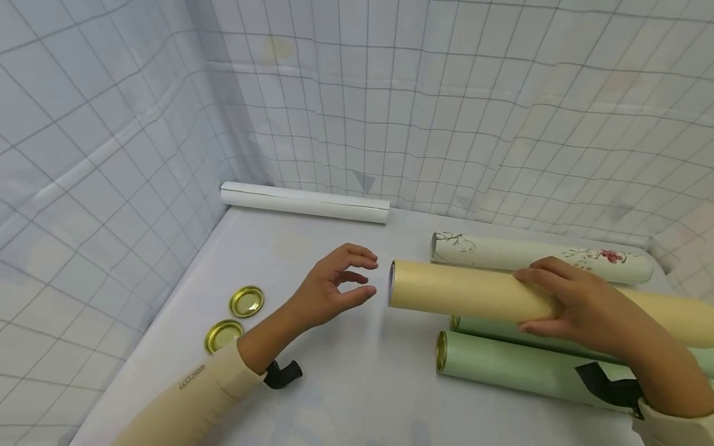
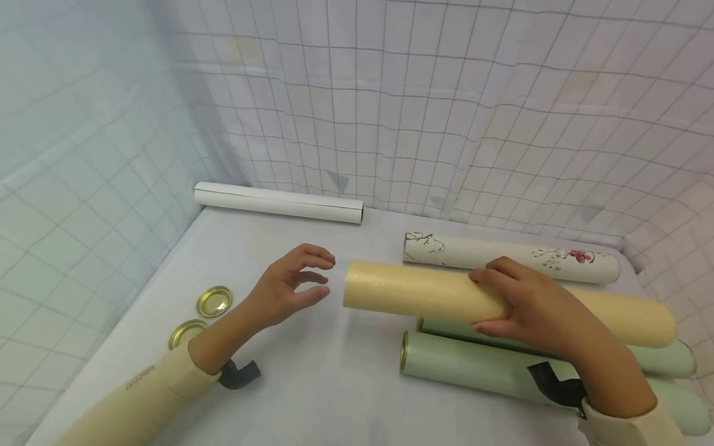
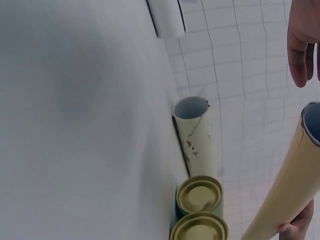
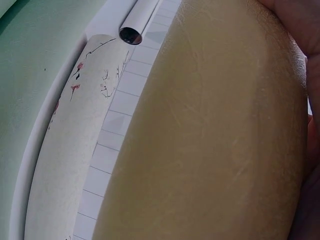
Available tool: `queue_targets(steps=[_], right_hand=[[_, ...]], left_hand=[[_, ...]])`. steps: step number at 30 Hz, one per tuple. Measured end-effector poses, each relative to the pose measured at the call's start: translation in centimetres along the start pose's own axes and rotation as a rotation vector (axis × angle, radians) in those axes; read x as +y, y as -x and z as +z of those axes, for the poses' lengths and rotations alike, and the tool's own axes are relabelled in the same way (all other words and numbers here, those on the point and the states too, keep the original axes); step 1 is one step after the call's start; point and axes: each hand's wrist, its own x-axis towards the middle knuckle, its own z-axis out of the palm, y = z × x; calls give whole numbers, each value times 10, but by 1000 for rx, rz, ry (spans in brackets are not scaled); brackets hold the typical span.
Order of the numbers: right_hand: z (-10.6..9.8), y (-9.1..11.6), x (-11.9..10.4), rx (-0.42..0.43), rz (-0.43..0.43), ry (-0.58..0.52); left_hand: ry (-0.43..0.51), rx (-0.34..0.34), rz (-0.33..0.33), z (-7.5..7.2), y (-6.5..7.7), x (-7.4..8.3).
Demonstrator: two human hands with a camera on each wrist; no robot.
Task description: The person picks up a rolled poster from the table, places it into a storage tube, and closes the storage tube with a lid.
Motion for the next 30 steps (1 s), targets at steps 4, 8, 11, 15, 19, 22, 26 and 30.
queue_targets(steps=[4,8,11,15,19,22,26,30], right_hand=[[0,1,0,-3,7,3],[0,1,0,2,0,-10],[1,2,1,4,-9,-19],[1,3,2,4,0,-15],[0,4,2,5,16,-17],[0,5,3,6,18,-30],[2,6,4,8,13,-44],[5,6,5,5,10,-56]], left_hand=[[-142,-31,-56,-24,9,-10],[-313,-131,-145,-59,22,-29],[-420,-210,-238,-88,35,-44],[-486,-255,-378,-124,54,-53],[-539,-283,-515,-150,73,-55],[-600,-337,-565,-160,84,-55],[-660,-410,-581,-164,95,-54],[-658,-420,-603,-166,103,-53]])
